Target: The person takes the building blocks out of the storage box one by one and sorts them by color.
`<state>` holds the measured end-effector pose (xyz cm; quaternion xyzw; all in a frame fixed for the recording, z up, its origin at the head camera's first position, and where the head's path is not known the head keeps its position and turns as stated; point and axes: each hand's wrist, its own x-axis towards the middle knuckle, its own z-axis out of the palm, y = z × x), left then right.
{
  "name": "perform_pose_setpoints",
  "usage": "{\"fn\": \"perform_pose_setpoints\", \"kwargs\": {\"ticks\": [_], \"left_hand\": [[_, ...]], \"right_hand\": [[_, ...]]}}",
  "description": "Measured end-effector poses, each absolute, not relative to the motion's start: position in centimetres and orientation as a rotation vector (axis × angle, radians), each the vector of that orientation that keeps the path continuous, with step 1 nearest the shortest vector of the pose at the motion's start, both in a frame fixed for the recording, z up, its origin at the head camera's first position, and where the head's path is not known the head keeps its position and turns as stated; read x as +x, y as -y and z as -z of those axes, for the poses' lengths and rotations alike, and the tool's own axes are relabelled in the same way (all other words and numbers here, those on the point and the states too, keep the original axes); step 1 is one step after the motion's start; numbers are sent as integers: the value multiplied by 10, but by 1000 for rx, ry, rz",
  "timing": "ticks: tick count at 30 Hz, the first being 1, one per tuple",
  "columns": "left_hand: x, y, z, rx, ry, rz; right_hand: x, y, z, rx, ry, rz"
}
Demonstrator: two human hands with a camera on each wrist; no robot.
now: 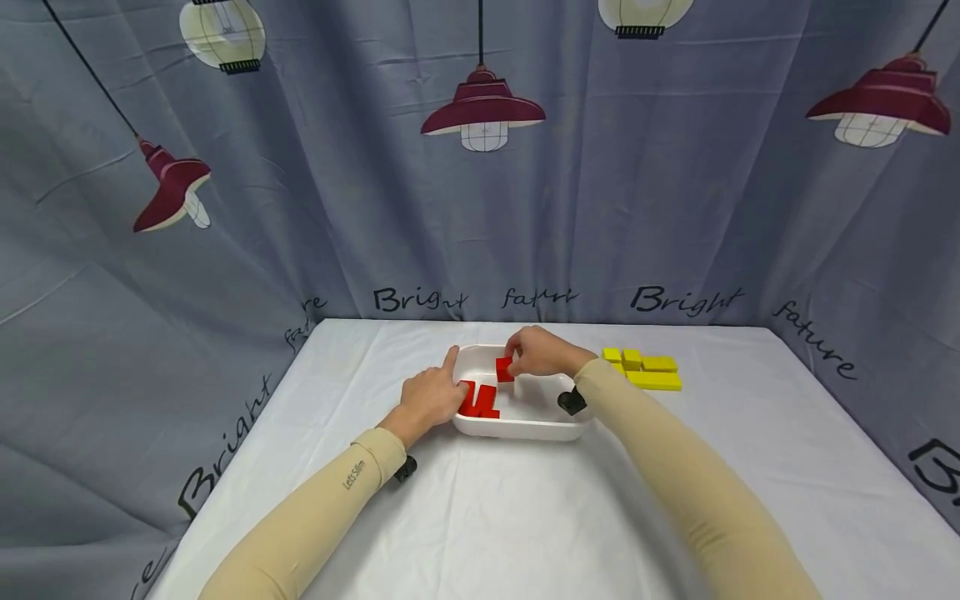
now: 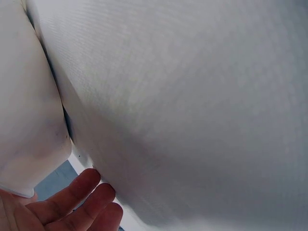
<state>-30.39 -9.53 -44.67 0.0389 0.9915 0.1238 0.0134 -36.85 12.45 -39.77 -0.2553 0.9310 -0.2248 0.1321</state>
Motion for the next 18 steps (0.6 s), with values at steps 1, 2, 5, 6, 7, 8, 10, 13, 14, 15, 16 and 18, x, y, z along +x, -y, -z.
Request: {"fn": "perform_pose_setpoints", "kwargs": {"ticks": [1,2,5,6,7,8,10,13,14,15,16,18], "left_hand": [[-304,95,446,124,-3089,-385],[-304,95,446,126,-3089,-385],[-304,96,447,132,-3089,-392],[-304,96,447,134,-3089,-394],[-305,97,447,138,-3091,-395],[-305,97,447,141,-3093,-397],[-306,97,447,145,-3094,-403],[-307,97,447,143,-3088,-412],[-307,96,447,141,-3086,-412],[-307,96,448,138,-3085,-410],[-307,96,448,134,-3084,-406],[-306,96,448,130,-3083,-403]], "right_hand": [[-368,-127,396,-730,-2698,655],[-367,-129,395,-713,-2689,663],[-365,-135,392,-682,-2682,674],[-364,-137,390,-674,-2685,673],[-363,-139,389,-668,-2688,677],[-363,-141,387,-664,-2690,680],[-362,-146,383,-659,-2698,682],[-361,-153,379,-654,-2710,687],[-360,-155,378,-653,-2716,685],[-359,-157,377,-656,-2725,677],[-359,-160,377,-660,-2730,673],[-356,-164,376,-670,-2745,669]]}}
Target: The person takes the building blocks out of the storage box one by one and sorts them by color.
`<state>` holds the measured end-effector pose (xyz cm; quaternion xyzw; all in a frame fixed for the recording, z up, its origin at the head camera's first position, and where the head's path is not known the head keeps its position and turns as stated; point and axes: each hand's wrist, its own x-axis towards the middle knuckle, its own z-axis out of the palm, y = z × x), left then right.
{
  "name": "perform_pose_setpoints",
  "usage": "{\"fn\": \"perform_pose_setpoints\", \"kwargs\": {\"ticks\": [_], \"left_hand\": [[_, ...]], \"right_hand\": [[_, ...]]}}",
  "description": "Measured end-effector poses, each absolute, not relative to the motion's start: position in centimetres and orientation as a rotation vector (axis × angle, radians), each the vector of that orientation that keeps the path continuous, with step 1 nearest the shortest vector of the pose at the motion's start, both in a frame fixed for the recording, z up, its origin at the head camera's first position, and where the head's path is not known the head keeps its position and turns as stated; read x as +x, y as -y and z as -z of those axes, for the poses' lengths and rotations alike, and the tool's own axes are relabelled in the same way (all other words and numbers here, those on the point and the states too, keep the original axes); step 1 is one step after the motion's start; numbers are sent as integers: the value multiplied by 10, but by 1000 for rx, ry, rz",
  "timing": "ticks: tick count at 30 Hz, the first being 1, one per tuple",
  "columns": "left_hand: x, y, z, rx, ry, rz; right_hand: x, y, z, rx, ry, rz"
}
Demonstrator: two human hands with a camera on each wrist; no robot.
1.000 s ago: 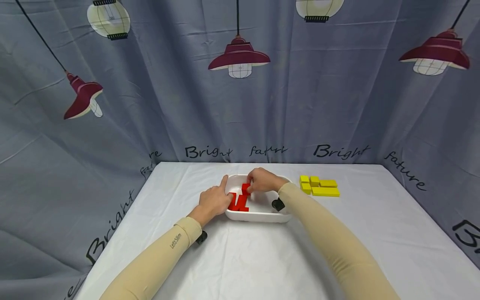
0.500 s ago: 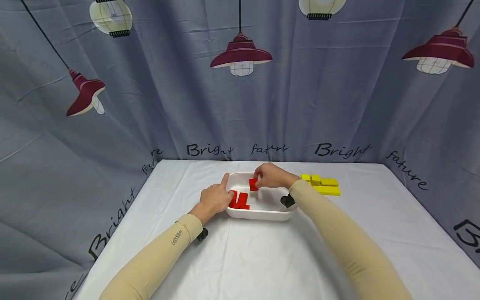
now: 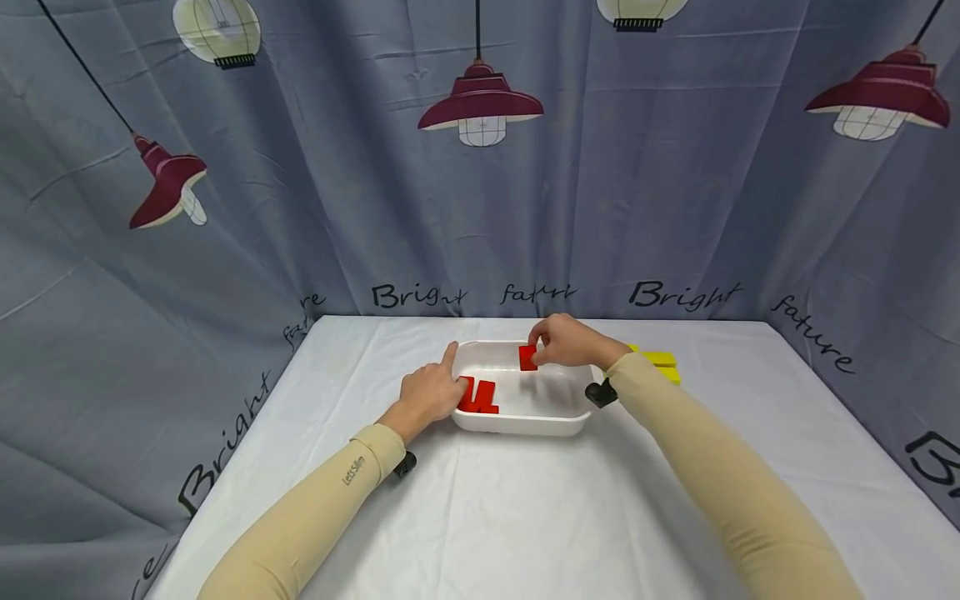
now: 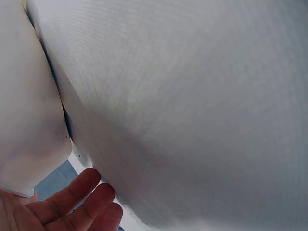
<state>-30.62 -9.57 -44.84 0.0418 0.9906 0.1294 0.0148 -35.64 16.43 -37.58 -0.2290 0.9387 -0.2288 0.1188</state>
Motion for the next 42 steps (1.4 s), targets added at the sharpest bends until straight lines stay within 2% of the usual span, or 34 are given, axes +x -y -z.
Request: {"fn": "perform_pose_setpoints", "kwargs": {"ticks": [42], "left_hand": [[-306,98,445,135,-3061,-407]], "right_hand": [[-323,-262,364,-488,-2824,760]]}}
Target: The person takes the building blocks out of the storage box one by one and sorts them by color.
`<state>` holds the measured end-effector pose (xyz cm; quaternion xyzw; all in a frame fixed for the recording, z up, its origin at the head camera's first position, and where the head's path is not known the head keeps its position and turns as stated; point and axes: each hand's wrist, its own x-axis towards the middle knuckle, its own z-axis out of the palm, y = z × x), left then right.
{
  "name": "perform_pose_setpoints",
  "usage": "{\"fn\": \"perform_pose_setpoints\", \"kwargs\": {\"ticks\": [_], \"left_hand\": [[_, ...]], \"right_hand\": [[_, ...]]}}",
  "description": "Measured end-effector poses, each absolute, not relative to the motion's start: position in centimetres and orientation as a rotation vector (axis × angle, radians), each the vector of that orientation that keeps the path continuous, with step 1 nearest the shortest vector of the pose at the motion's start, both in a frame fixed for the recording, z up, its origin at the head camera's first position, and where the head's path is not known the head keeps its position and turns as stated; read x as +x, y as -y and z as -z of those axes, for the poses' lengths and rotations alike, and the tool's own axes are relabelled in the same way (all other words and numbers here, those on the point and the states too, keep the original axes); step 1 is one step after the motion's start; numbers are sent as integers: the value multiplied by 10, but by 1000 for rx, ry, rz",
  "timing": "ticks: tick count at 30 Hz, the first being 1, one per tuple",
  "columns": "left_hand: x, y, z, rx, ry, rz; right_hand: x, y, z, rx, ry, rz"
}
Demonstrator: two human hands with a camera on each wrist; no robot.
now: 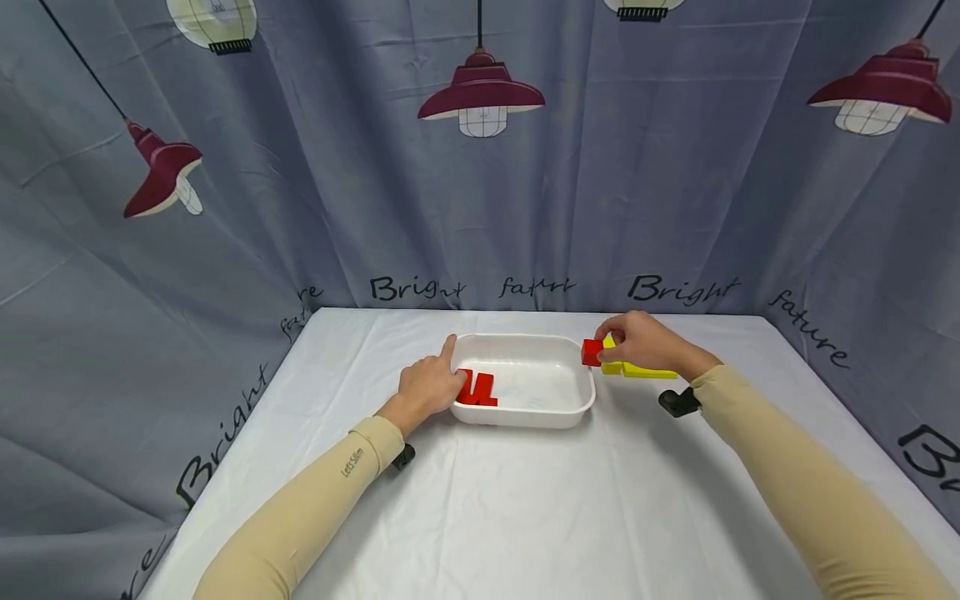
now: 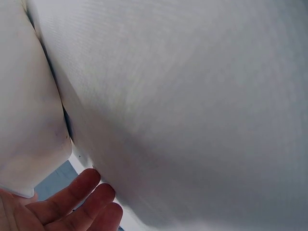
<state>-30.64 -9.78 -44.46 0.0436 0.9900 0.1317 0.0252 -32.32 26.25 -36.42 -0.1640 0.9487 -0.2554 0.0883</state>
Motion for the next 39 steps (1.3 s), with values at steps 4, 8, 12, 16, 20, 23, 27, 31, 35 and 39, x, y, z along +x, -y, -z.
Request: {"fn": "perform_pose_setpoints", "kwargs": {"ticks": [4,8,12,16,20,23,27,31,35,39], "left_hand": [[-311,97,440,141,-3070,-415],[-313,97,437,134,-3066,-430],[-310,98,439,123,-3055,-417],[-307,98,442,118,-3056,-420],[-304,99,445,120,-3053,-431],[-302,98,445,127,-3056,-442],[-302,98,445,125,-3061,-435],[-302,98,446,123,-3061,-425],[-303,97,445,132,-3066,-427],[-303,97,445,138,-3069,-426]], "right_hand": [[-324,-269,363,-479,-2837,781],[-325,-276,367,-443,-2850,796],[-321,-282,377,-415,-2830,791],[-317,-287,388,-408,-2812,802],[-314,-289,398,-413,-2799,800],[-312,-292,403,-412,-2792,805],[-311,-297,409,-395,-2789,808],[-310,-301,417,-366,-2774,820],[-307,-305,421,-353,-2769,848],[-305,-307,424,-348,-2775,861]]}}
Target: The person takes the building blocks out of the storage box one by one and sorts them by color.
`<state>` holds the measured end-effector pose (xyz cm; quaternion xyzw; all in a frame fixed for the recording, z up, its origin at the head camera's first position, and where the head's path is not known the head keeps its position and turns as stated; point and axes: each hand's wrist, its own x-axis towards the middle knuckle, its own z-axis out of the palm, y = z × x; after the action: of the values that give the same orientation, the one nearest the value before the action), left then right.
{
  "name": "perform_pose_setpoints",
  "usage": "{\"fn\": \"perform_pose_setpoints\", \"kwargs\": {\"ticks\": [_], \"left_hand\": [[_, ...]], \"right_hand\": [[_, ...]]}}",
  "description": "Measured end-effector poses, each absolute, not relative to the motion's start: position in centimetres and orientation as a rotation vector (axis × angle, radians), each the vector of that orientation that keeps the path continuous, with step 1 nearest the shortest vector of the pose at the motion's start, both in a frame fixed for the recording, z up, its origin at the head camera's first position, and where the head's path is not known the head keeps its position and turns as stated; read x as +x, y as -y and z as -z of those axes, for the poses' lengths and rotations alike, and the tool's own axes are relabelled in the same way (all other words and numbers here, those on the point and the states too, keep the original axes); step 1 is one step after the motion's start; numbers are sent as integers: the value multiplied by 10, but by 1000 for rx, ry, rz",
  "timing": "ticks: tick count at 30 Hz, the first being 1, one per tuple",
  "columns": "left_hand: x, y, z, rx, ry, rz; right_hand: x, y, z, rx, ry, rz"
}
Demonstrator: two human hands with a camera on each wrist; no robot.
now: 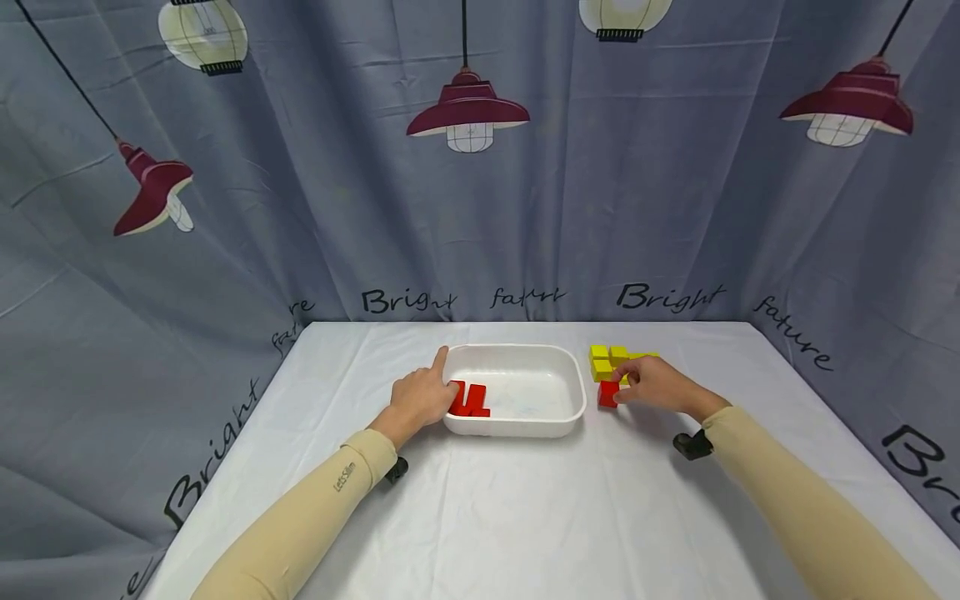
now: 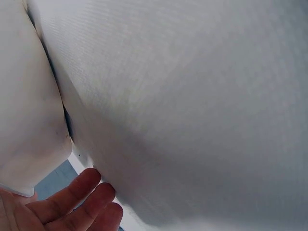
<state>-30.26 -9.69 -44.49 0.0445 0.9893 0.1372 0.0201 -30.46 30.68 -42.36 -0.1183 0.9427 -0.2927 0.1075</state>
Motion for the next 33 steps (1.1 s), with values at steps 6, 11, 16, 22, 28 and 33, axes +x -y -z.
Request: {"fn": "perform_pose_setpoints", "kwargs": {"ticks": [6,11,16,22,28,33], "left_hand": [[-301,97,444,121,-3059,-433],[-301,96,442,125,-3065,-428],[-300,95,441,116,-3067,-425],[-300,95,444,107,-3068,-408],[-300,95,447,112,-3077,-410],[-302,95,446,116,-3079,-410]], "right_hand": [[-301,-307,431,-326,-2748,876],[-300,-306,436,-329,-2739,900],[-299,-305,438,-320,-2747,902],[-296,-302,442,-286,-2748,865],[-295,-302,441,-306,-2772,833],[-297,-303,439,-325,-2789,817]]}}
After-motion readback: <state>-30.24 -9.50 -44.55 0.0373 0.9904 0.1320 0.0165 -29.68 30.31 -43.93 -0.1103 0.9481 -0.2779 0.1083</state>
